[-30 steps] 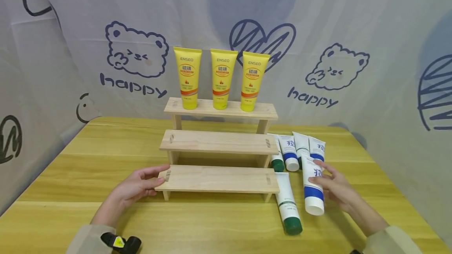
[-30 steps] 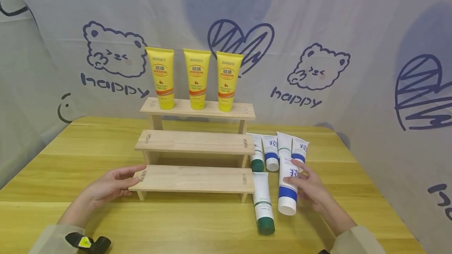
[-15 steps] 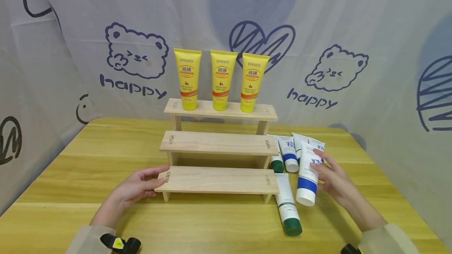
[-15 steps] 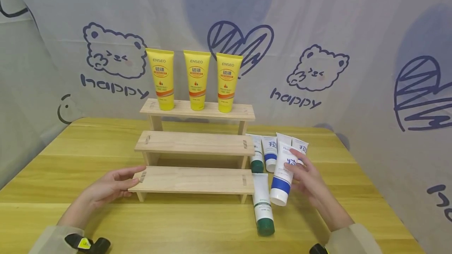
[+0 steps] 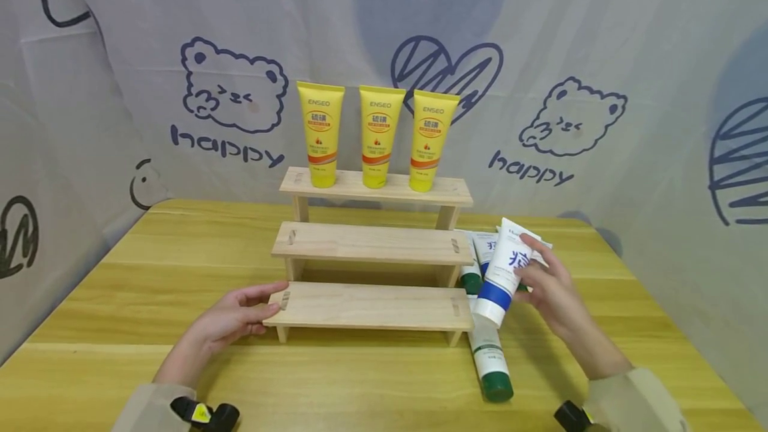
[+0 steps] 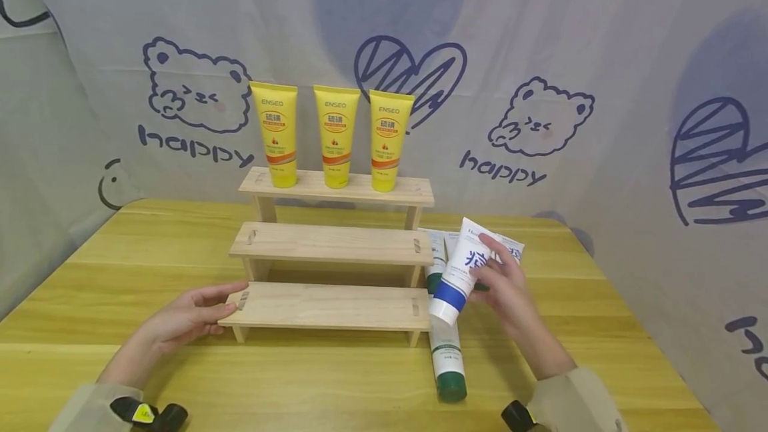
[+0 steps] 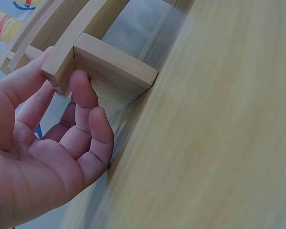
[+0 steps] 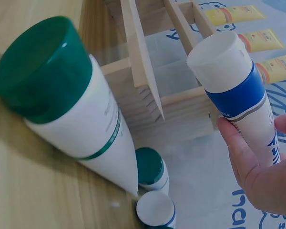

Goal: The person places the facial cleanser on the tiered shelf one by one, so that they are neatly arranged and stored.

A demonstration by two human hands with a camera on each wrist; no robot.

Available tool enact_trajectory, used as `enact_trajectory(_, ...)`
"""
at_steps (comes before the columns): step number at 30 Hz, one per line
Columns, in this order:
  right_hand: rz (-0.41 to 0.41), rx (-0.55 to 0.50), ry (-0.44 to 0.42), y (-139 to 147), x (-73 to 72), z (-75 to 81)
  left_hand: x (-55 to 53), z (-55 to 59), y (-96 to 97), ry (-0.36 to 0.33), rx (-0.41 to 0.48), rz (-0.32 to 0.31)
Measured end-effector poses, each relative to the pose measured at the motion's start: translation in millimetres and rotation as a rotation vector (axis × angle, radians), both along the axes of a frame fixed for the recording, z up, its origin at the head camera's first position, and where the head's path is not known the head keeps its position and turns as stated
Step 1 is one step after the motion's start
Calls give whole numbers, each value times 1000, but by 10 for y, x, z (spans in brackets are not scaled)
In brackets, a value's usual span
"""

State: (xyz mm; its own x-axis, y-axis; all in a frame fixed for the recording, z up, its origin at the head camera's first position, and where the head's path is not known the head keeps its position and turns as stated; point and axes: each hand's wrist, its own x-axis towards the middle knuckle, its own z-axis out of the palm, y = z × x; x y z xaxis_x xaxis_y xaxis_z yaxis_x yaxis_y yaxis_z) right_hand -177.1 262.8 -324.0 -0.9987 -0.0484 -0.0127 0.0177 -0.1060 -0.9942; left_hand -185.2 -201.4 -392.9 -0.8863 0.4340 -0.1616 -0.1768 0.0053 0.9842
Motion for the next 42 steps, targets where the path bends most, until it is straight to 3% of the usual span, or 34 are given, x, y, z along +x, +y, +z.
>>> enact_trajectory(11, -122, -74, 85, -268, -40, 88, 4, 9, 6, 1, -10, -3)
enact_trajectory(19, -115, -32, 107, -444, -110, 148, -23, -7, 4, -4, -3, 7)
enact_trajectory(42, -86, -159, 184, -1000, -298, 222, -22, -9, 5, -5, -2, 0)
